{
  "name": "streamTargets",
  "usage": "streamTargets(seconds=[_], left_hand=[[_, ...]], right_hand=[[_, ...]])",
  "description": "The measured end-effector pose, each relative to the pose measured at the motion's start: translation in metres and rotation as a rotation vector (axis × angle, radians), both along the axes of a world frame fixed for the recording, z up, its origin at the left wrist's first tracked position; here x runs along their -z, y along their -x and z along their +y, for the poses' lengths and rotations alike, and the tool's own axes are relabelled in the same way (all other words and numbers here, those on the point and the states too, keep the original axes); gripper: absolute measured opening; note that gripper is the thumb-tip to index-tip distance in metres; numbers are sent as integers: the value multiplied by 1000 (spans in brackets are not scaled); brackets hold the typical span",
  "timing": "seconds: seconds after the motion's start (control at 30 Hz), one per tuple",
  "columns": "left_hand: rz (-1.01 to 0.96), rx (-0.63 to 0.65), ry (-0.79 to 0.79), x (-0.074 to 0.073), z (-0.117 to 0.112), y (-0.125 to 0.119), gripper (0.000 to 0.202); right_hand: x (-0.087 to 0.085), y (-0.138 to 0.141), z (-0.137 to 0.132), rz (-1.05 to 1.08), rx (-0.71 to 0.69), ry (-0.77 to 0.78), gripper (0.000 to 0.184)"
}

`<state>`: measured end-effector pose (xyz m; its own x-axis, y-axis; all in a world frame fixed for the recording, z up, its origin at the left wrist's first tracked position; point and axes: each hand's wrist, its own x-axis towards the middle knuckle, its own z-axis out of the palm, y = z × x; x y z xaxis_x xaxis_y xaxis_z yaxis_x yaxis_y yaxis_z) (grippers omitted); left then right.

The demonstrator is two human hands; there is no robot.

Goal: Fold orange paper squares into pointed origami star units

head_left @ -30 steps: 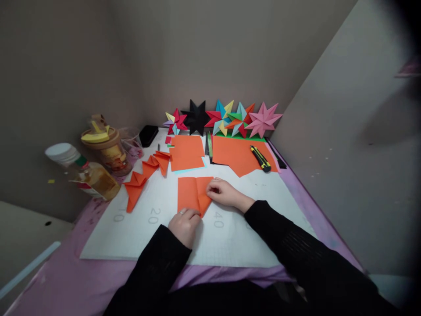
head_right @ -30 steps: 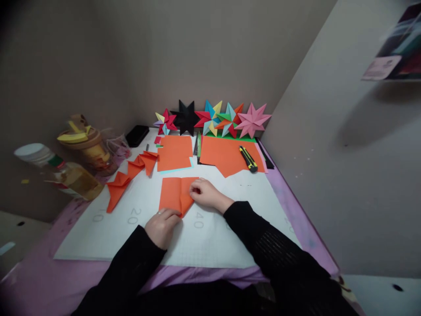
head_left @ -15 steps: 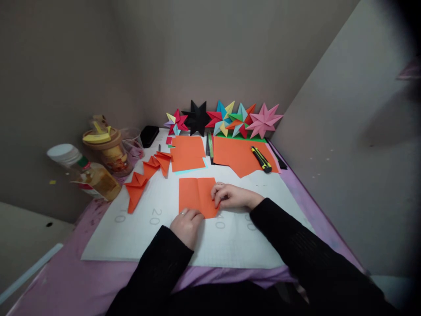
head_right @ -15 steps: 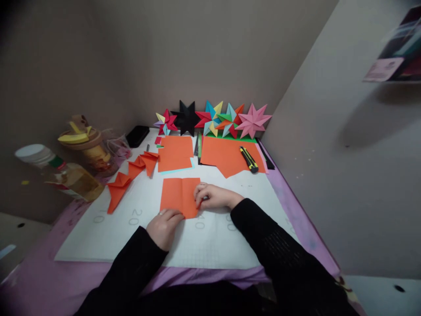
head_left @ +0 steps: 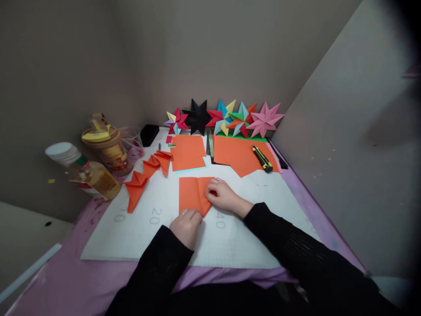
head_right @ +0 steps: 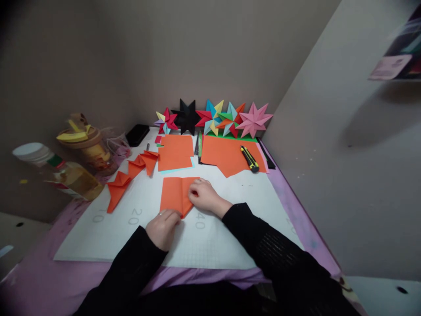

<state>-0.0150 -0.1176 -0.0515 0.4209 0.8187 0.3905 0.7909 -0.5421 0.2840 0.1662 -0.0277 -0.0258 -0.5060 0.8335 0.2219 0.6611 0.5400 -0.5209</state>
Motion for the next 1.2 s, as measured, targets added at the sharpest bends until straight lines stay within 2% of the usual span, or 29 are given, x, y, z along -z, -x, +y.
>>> streamTargets(seconds=[0.2,0.4,0.83,1.2], left_hand=[[121,40,-37,1,4,-2,44],[128,78,-39,5,9,-3,41],[114,61,-154,1,8,-5,31],[139,77,-114,-3,7,-4,30]], right_hand=[[3,6,-1,-46,107,5,10],[6,11,-1,-99,163,16,9],[6,19,-5,-176,243,-19,12],[7,20,-5,-188,265,-25,12]])
